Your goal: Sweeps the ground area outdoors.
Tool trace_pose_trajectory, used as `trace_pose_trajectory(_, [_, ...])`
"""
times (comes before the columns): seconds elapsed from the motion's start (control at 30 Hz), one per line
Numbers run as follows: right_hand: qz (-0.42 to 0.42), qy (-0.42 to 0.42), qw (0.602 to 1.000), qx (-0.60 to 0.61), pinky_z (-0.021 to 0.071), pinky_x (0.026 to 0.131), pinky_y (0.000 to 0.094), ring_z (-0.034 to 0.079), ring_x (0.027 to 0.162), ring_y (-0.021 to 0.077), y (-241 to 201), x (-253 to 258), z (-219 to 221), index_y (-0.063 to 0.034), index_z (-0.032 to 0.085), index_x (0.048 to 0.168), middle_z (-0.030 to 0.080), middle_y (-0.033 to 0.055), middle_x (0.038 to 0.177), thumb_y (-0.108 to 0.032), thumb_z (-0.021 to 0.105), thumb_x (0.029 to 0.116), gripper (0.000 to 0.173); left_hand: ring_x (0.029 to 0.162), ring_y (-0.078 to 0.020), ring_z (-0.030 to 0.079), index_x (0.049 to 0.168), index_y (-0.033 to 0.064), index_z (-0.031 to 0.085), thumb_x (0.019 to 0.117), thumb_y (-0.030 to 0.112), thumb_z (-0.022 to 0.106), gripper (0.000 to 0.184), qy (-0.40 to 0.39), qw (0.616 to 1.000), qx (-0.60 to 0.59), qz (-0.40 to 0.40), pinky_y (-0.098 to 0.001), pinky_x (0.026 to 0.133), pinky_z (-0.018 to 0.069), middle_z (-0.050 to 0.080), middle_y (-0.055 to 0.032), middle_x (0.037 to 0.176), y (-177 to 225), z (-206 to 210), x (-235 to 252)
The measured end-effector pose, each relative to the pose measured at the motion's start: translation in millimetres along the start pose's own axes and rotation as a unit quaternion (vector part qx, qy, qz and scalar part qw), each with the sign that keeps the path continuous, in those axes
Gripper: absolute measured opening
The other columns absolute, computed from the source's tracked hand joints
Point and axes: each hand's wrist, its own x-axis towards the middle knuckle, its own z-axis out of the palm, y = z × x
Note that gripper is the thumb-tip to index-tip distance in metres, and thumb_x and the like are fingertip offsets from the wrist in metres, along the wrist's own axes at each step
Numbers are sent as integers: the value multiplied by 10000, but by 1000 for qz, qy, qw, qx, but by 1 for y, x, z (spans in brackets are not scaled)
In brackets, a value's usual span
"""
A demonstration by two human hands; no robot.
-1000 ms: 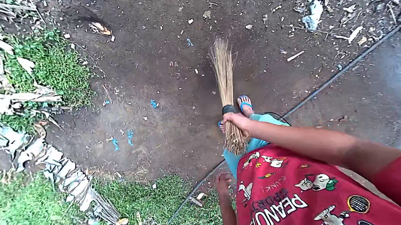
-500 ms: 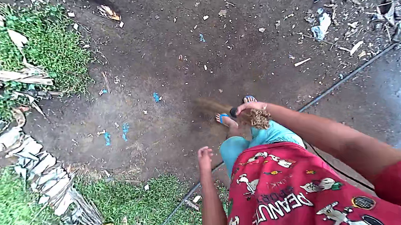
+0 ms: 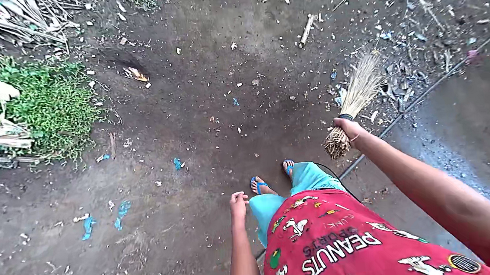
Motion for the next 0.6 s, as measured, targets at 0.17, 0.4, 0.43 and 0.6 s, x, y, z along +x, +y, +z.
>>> trace_pose_trajectory(0.17, [55, -263, 959, -87, 532, 582, 321, 595, 623, 132, 4, -37, 37, -98, 542, 1035, 587, 28, 748, -269, 431, 1045, 204, 986, -335, 649, 1336, -66, 552, 1117, 201, 404, 376, -12, 996, -22, -85, -512, 850, 520, 658, -255, 1177, -48, 25, -12])
trace_pose_trajectory(0.4, [174, -627, 733, -196, 559, 534, 316, 642, 581, 150, 17, -36, 144, -116, 593, 923, 667, 35, 731, -302, 380, 1021, 299, 1074, -385, 643, 1395, -72, 510, 1127, 226, 361, 429, 33, 977, -58, -201, -545, 912, 500, 635, -289, 1263, -79, 52, -61])
trace_pose_trajectory(0.43, [179, -649, 709, -208, 557, 534, 316, 629, 572, 150, 16, -45, 160, -109, 574, 916, 643, 36, 713, -269, 379, 1026, 275, 1062, -380, 643, 1393, -70, 507, 1124, 228, 358, 428, 51, 974, -75, -206, -546, 900, 500, 635, -287, 1262, -72, 58, -70])
trace_pose_trajectory(0.6, [223, -684, 669, -187, 554, 553, 293, 628, 586, 138, 2, -40, 198, -101, 558, 932, 630, 35, 705, -201, 363, 1064, 256, 964, -313, 654, 1383, -72, 497, 1127, 208, 330, 414, 109, 971, -131, -169, -476, 809, 522, 645, -264, 1221, 3, 92, -95])
